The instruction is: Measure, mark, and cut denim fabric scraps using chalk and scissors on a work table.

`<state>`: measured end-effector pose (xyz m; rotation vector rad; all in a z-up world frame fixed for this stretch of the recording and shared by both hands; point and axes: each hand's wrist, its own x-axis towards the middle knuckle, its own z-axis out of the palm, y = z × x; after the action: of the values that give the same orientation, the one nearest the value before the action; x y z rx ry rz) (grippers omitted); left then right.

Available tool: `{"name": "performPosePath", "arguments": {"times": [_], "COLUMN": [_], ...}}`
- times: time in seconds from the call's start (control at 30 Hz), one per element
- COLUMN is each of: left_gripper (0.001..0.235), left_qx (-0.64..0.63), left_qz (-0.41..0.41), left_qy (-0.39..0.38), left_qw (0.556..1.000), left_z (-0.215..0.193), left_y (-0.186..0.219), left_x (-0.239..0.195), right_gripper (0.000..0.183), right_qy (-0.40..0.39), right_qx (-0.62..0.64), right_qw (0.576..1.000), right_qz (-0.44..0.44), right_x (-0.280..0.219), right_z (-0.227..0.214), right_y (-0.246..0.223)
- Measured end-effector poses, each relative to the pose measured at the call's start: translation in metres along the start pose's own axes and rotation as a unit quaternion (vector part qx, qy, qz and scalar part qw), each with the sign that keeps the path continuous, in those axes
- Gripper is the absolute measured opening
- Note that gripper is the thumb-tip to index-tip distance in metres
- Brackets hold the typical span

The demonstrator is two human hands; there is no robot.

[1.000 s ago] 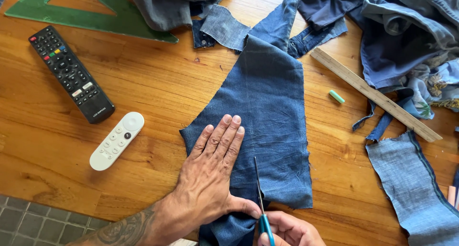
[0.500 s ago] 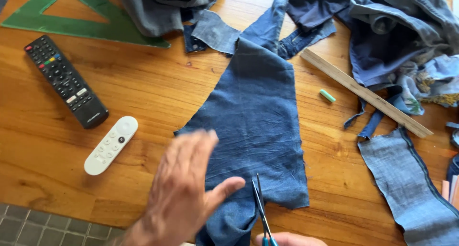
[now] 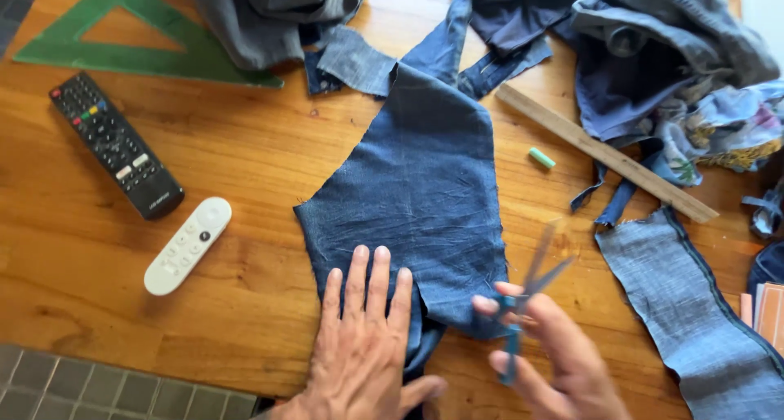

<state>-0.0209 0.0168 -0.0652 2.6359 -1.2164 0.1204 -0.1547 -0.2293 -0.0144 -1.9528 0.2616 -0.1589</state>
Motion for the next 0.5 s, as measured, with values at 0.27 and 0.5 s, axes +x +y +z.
{"name": "performPosePath", "arguments": {"times": [0.27,0.5], "left_gripper": [0.207,0.073], "left_qx": [-0.058,0.138], "left_qz": [0.273,-0.004], "left_qy": [-0.122,-0.07], "left_qw": [0.953,0.988], "left_z": [-0.02,-0.046], "left_y": [-0.113,-0.085], "left_x": [0.067,0.047], "right_gripper": [0.077,0.076], "right_qy": [-0.03,0.004], "right_qx": [-0.113,-0.172], "right_qw": [0.993,0.985], "right_qz": [-0.025,0.027], "right_x": [-0.015,-0.031], "right_z": [-0.018,-0.024], "right_y": [0.026,0.019]}}
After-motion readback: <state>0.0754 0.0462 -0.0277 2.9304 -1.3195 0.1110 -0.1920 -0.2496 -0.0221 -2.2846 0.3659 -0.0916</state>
